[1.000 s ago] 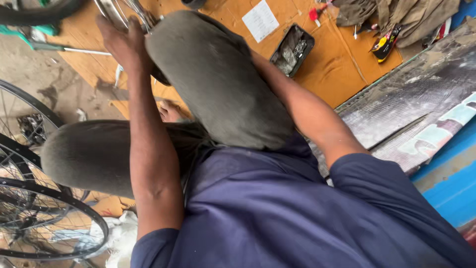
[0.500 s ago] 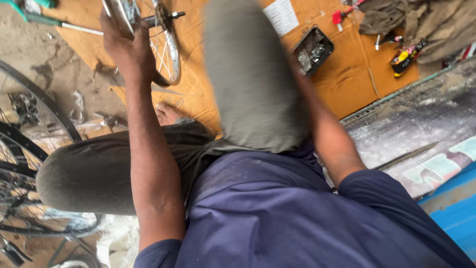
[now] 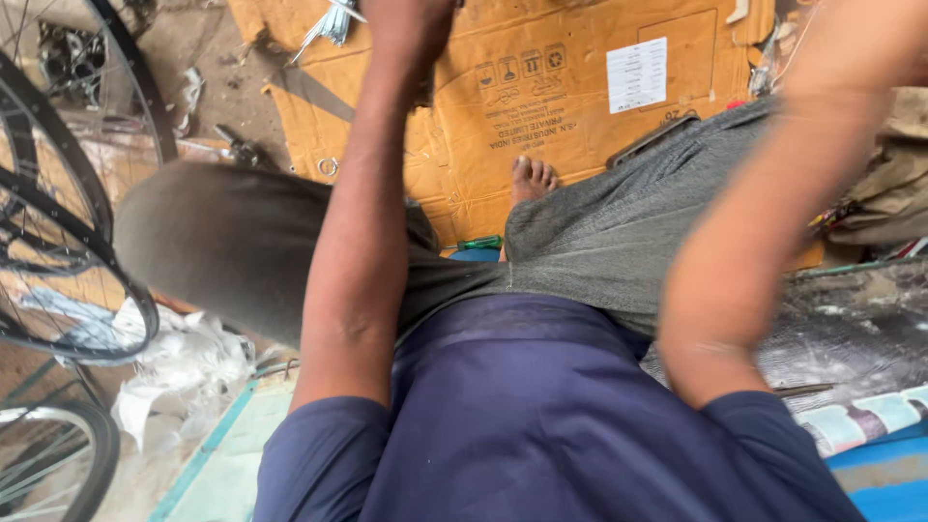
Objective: The person sits on the floor and works on a bicycle wheel rim mounted on a truing stand. They use a spoke wrench to adjust the nipples on the rim, rotating the wheel periodically to check alignment and continue adjustments.
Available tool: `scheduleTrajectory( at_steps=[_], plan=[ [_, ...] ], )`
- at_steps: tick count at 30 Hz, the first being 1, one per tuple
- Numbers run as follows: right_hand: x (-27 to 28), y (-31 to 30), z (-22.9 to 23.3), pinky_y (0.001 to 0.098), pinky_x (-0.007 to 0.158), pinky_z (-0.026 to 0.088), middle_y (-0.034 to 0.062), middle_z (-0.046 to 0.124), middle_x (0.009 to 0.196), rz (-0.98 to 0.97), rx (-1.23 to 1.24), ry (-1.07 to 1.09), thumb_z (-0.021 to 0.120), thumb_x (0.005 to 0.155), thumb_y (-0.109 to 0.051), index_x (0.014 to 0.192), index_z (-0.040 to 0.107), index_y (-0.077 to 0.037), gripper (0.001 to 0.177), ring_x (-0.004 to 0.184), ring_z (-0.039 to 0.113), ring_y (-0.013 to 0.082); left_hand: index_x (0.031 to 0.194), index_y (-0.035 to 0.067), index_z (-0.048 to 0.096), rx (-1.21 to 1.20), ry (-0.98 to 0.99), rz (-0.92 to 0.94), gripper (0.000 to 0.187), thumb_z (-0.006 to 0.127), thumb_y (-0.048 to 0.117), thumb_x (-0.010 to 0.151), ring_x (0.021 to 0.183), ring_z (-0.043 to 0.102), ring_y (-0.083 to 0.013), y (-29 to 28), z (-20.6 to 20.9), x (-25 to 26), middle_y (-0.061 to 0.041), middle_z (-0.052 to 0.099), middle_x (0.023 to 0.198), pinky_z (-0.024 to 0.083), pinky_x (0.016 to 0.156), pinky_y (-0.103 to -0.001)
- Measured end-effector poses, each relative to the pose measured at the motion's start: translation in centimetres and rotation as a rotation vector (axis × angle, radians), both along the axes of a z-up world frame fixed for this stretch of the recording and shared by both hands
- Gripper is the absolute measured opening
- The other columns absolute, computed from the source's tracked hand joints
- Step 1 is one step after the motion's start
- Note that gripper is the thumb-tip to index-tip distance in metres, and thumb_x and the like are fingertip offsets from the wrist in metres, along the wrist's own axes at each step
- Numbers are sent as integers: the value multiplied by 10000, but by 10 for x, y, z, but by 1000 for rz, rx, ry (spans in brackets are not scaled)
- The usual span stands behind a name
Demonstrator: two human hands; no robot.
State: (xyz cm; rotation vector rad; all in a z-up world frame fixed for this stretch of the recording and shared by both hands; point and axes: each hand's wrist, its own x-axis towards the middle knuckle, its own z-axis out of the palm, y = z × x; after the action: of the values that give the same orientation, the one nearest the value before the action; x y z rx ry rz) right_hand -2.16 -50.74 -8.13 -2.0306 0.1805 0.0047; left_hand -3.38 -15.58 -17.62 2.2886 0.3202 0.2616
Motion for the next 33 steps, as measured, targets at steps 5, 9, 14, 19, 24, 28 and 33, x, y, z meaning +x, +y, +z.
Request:
scheduleTrajectory(
  at_steps=[5, 9, 14, 19, 24, 28, 33],
  plan=[
    [18, 68, -61, 420, 802, 570, 146, 744, 1068, 238, -155, 83, 669, 963, -172, 1103, 691, -7, 218, 880, 713, 251, 819, 42, 679, 73, -67, 125, 349, 765, 380, 826, 731, 679, -397, -51, 35, -10, -182, 706, 755, 530, 666, -500],
    [26, 63, -112, 424, 829, 573, 135, 729, 1138, 223, -447, 25, 833, 857, -251, 1176, 686, -29, 415, 967, 698, 245, 1258, 68, 521, -59, -55, 71, 465, 733, 260, 891, 778, 704, -355, -79, 70, -41, -161, 706, 995, 566, 648, -458],
    [45, 56, -129, 464, 699, 591, 70, 623, 1189, -180, 54, 598, 706, 888, -312, 1246, 550, -124, 433, 965, 658, 241, 1544, 103, 290, -180, -67, -66, 742, 688, 166, 921, 709, 712, -282, -94, 84, -67, -129, 684, 1027, 565, 566, -410],
    [62, 59, -169, 413, 634, 611, 66, 720, 1127, -204, 566, 792, 630, 892, -402, 1142, 677, -135, 368, 979, 698, 210, 1534, 139, 328, -144, -52, -138, 736, 696, 167, 896, 839, 696, -369, -102, 82, -80, -136, 678, 1057, 541, 696, -503],
    [91, 64, -191, 421, 626, 564, 112, 678, 892, -129, 864, 591, 701, 948, -272, 1044, 666, -54, 242, 764, 638, 264, 1504, 115, 347, -132, 21, -169, 766, 715, 193, 836, 787, 670, -387, -105, 86, -81, -171, 676, 1077, 529, 682, -524],
    [108, 69, -180, 421, 680, 561, 112, 684, 937, -222, 829, 442, 717, 928, -253, 1086, 661, -62, 254, 817, 645, 270, 1478, 132, 427, -211, 9, -44, 679, 687, 182, 853, 776, 695, -366, -103, 76, -72, -143, 715, 992, 547, 659, -502],
    [111, 38, -141, 420, 749, 558, 113, 692, 993, -424, 631, 204, 737, 903, -228, 1138, 655, -72, 293, 884, 654, 278, 1169, 111, 557, -184, -129, 190, 315, 702, 180, 898, 833, 705, -374, -48, 37, -42, -168, 709, 939, 565, 733, -487]
  ],
)
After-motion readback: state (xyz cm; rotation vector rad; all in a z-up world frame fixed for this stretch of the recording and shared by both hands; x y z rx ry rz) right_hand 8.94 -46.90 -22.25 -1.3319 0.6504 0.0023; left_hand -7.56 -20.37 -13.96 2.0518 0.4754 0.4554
